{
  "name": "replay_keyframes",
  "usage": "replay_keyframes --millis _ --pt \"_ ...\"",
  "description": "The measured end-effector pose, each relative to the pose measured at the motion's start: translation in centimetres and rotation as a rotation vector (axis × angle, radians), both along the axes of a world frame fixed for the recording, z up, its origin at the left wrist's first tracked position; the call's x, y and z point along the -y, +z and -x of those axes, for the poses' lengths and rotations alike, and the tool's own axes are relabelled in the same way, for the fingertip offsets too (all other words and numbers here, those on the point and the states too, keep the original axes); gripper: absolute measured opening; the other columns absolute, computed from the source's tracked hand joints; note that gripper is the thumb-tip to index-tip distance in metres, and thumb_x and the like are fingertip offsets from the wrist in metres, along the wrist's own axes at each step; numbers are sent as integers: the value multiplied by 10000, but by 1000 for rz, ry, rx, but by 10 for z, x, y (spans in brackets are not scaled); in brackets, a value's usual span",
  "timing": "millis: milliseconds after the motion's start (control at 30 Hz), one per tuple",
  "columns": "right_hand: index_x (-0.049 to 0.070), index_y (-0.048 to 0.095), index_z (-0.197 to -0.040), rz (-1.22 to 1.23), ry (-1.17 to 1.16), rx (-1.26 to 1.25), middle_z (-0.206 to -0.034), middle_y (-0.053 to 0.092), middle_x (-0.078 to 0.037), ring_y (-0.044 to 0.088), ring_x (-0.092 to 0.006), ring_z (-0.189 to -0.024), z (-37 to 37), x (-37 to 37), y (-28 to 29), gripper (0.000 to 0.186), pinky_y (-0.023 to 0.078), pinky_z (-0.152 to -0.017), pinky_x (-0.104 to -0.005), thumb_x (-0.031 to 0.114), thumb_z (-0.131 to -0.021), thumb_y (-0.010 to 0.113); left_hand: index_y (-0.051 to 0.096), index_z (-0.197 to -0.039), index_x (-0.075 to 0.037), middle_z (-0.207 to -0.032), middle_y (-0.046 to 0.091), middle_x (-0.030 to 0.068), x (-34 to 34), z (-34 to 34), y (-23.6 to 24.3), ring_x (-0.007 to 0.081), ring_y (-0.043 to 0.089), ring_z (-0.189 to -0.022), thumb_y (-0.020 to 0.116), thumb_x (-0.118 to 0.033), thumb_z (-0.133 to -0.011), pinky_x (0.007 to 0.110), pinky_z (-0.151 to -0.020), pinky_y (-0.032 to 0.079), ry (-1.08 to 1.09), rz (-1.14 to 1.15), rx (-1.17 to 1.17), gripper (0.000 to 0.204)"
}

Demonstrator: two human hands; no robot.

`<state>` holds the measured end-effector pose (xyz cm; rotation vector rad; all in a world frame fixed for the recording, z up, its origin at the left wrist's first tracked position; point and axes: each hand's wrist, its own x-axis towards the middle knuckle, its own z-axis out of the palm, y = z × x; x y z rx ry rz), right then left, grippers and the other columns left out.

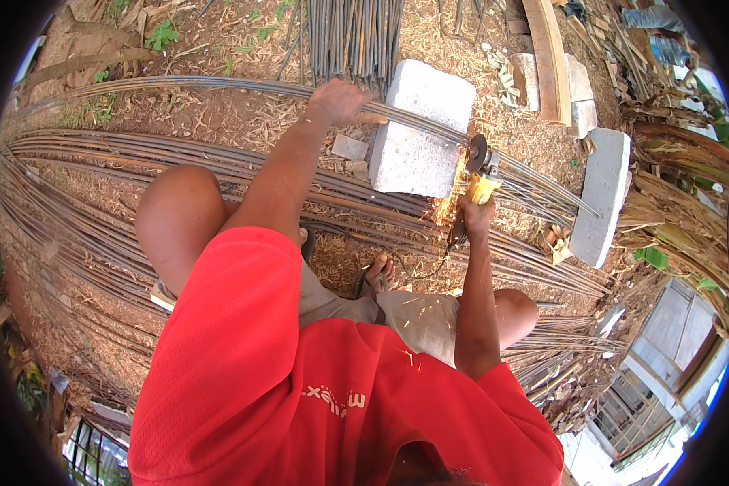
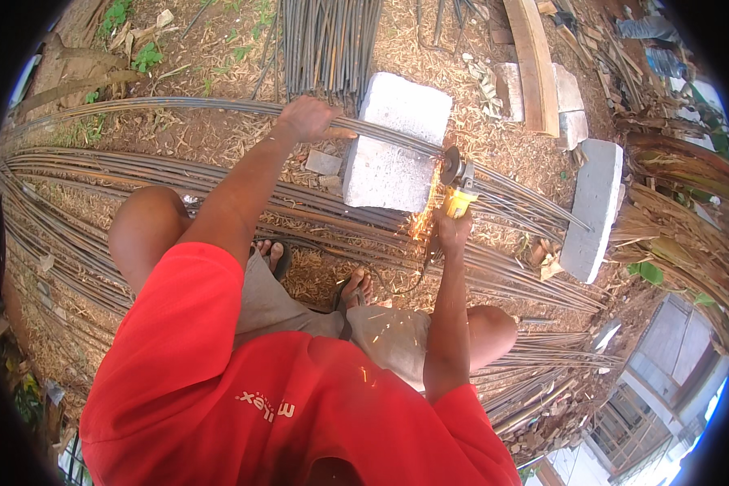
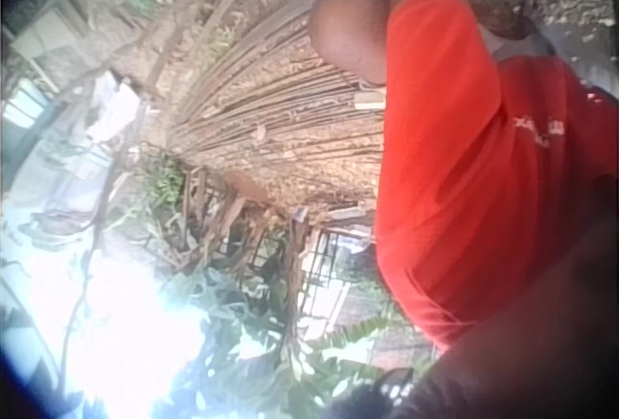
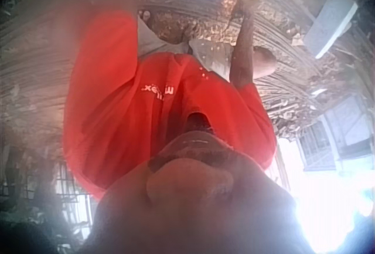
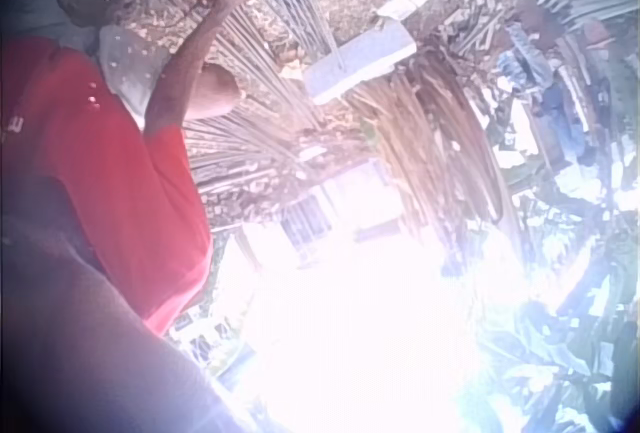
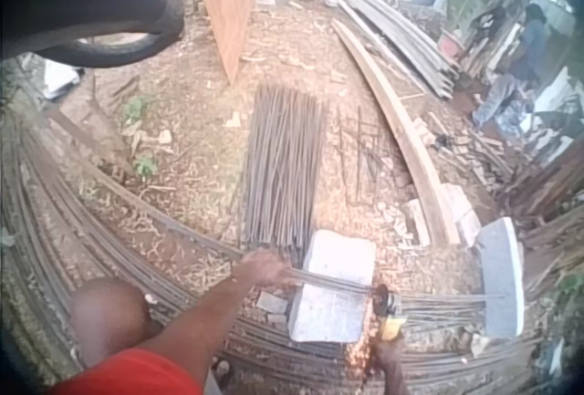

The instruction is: The person uses an angle grinder to cut multiple metal rods placed on concrete blocks. They repeatedly position each rod, cut it, and set the cut piece aside while sparks fly from the cutting point.

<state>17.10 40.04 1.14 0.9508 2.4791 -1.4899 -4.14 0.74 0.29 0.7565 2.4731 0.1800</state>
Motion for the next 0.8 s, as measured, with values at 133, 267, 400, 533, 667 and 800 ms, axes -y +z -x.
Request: replay_keyframes --millis 133,267,400,533,667,800 --pt "13 677 -1103 10 -3 -55 -904 719 -45 649 -152 -734 -2 -4 -10 314 533 -645 -333 41 -819 808 728 -1304 -94 -1075 784 171 0 0 4 337 740 -1126 364 -928 -986 507 -1043 540 8 8 33 964" --pt "10 677 -1112 57 -40 -42 -909 718 -29 638 -127 -743 -2 -13 -28 317 532 -660 -313 27 -827 815 731 -1277 -95 -1069 784 169 -1 1 0 341 739 -1128 370 -926 -986 508 -1054 535 4 7 25 953" --pt "23 683 -1116 179 -11 -167 -894 711 -15 633 -119 -741 -2 -17 -33 314 528 -651 -314 24 -832 817 727 -1341 -120 -918 729 136 -1 1 -6 289 746 -967 297 -991 -927 538 -1096 540 -6 -14 -20 1056" --pt "8 682 -1144 -33 -23 8 -910 744 -51 690 -164 -771 -2 -13 -24 386 561 -653 -341 55 -815 879 734 -1250 -95 -1068 782 172 -1 1 -7 355 735 -1127 379 -934 -975 512 -1069 526 17 -1 11 952" --pt "-4 685 -1147 74 18 -71 -927 763 -78 722 -188 -793 -3 -11 -21 405 577 -675 -348 77 -818 907 726 -1309 -101 -999 758 157 1 1 -9 322 740 -1039 321 -973 -947 522 -1069 542 0 -23 -12 1028" --pt "16 676 -1164 17 31 -72 -910 703 -9 616 -114 -740 -4 -15 -25 348 519 -644 -313 7 -840 801 713 -1399 -112 -853 713 124 1 3 -16 272 749 -884 236 -1022 -907 551 -1093 566 -13 -23 -20 1139"
